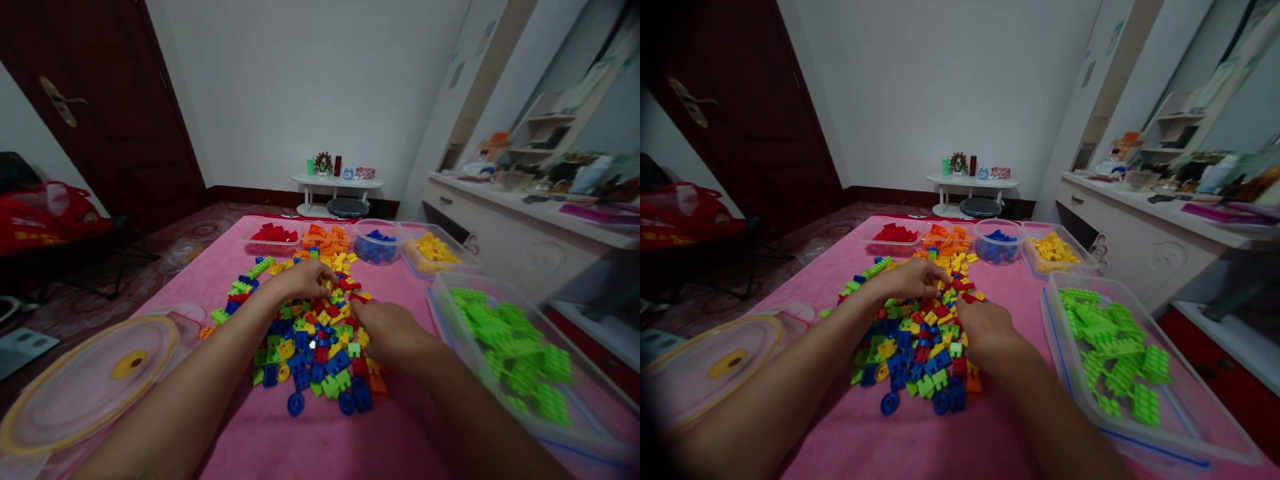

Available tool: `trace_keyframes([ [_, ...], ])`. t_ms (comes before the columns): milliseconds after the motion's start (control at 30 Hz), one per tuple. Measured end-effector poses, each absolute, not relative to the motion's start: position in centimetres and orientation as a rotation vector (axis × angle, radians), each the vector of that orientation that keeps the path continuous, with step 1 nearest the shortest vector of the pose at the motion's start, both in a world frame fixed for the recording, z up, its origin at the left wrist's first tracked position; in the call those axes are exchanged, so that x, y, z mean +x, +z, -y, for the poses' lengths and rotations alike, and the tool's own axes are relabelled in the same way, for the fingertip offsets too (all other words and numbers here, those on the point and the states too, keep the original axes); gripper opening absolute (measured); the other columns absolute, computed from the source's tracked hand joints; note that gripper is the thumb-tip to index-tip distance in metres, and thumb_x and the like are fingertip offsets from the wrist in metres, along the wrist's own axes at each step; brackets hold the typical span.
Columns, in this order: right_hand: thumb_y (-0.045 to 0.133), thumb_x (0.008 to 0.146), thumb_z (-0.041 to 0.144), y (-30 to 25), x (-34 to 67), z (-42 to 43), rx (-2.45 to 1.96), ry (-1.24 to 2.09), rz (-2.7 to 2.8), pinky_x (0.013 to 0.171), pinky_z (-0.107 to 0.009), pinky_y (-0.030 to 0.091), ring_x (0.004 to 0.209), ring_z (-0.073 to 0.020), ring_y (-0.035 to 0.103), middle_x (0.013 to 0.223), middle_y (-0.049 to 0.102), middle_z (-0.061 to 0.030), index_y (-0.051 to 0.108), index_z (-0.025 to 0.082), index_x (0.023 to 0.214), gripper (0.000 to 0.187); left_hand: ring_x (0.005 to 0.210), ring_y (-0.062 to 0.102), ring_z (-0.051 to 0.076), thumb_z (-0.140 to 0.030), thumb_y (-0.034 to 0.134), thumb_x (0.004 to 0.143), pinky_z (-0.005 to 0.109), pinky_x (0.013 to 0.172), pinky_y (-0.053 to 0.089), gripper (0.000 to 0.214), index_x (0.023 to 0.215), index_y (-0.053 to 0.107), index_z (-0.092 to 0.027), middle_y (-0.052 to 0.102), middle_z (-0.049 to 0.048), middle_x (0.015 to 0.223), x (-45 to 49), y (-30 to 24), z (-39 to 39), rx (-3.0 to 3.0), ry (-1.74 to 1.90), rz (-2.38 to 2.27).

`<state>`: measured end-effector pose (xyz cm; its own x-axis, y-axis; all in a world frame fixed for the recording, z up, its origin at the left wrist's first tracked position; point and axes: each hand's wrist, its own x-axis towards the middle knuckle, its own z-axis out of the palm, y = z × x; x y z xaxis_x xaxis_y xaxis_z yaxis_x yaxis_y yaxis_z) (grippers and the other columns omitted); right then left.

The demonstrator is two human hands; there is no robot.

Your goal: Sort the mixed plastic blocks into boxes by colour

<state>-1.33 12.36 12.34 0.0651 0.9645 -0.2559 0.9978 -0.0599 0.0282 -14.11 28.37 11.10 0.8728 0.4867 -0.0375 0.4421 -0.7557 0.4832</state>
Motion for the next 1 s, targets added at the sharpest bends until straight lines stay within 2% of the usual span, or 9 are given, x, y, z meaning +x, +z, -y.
trace_keyframes([
  [100,0.059,0.064,0.018,12.6,-1.5,-12.4,2.138,-0.275,-1.948,0.063,-0.03,0.04,0.092,-0.029,0.062,0.1,0.066,-0.0148,0.058,0.016,0.111,0.047,0.061,0.059,0.012,-0.024,0.063,0.068,0.018,0.052,0.037,0.022,0.086,0.072,-0.014,0.07,0.0023,0.073,-15.0,11.7,-27.9,2.494,0.035,-0.625],
  [300,0.062,0.062,0.021,12.3,-0.7,-12.4,2.111,-0.358,-1.996,0.059,-0.027,0.036,0.084,-0.025,0.062,0.093,0.067,-0.0112,0.063,0.018,0.09,0.028,0.06,0.059,0.013,-0.031,0.075,0.057,0.019,0.05,0.035,0.03,0.087,0.074,-0.023,0.071,-0.0001,0.075,-14.8,12.7,-25.2,2.66,-0.241,-0.558],
  [433,0.061,0.061,0.02,11.6,-0.2,-12.5,2.13,-0.298,-2.034,0.056,-0.026,0.034,0.08,-0.0234,0.061,0.086,0.066,-0.0115,0.063,0.016,0.083,0.022,0.062,0.06,0.014,-0.023,0.071,0.059,0.021,0.049,0.034,0.021,0.08,0.075,-0.025,0.072,0.0003,0.075,-14.1,12.6,-24.0,2.832,-0.218,-0.588],
  [533,0.062,0.058,0.021,10.9,1.0,-12.9,2.251,-0.389,-2.179,0.055,-0.024,0.032,0.073,-0.0185,0.058,0.081,0.064,-0.0062,0.061,0.018,0.083,0.025,0.059,0.059,0.015,-0.015,0.066,0.06,0.021,0.048,0.035,0.02,0.076,0.075,-0.022,0.071,0.0017,0.071,-14.1,12.9,-23.8,2.845,-0.243,-0.615],
  [633,0.057,0.06,0.019,10.3,1.5,-13.6,2.528,-0.855,-2.339,0.051,-0.021,0.034,0.059,-0.0115,0.054,0.071,0.06,0.0003,0.058,0.019,0.095,0.034,0.06,0.059,0.016,-0.018,0.068,0.057,0.022,0.049,0.037,0.021,0.077,0.074,-0.022,0.071,0.0017,0.071,-14.3,13.2,-23.7,2.855,-0.349,-0.584],
  [767,0.053,0.068,0.026,9.6,0.3,-14.3,2.783,-1.995,-2.152,0.046,-0.02,0.039,0.047,-0.0092,0.052,0.063,0.056,0.0044,0.049,0.02,0.098,0.03,0.06,0.059,0.016,-0.015,0.067,0.054,0.021,0.05,0.037,0.025,0.077,0.074,-0.023,0.071,0.0013,0.072,-14.3,13.1,-23.8,2.9,-0.39,-0.567],
  [833,0.053,0.071,0.031,9.3,-0.3,-14.5,2.799,-2.195,-2.123,0.046,-0.02,0.04,0.045,-0.0085,0.05,0.061,0.055,0.0047,0.048,0.02,0.093,0.025,0.056,0.057,0.014,-0.013,0.064,0.055,0.021,0.048,0.036,0.022,0.074,0.073,-0.021,0.07,0.0015,0.069,-14.5,13.0,-24.2,2.866,-0.391,-0.566],
  [900,0.052,0.074,0.032,9.0,-0.6,-14.5,2.816,-1.94,-2.226,0.046,-0.021,0.039,0.044,-0.0089,0.048,0.056,0.054,0.005,0.051,0.019,0.091,0.022,0.054,0.055,0.012,-0.015,0.064,0.057,0.019,0.047,0.035,0.021,0.075,0.073,-0.02,0.069,0.0006,0.068,-15.0,13.1,-24.8,2.767,-0.362,-0.577],
  [1000,0.054,0.073,0.026,8.9,-0.5,-14.4,2.728,-1.048,-2.408,0.059,-0.024,0.043,0.064,-0.0136,0.058,0.071,0.064,-0.0014,0.063,0.019,0.088,0.019,0.057,0.056,0.01,-0.018,0.063,0.06,0.017,0.047,0.034,0.023,0.082,0.072,-0.019,0.069,-0.0012,0.07,-15.9,13.6,-26.0,2.655,-0.225,-0.633],
])
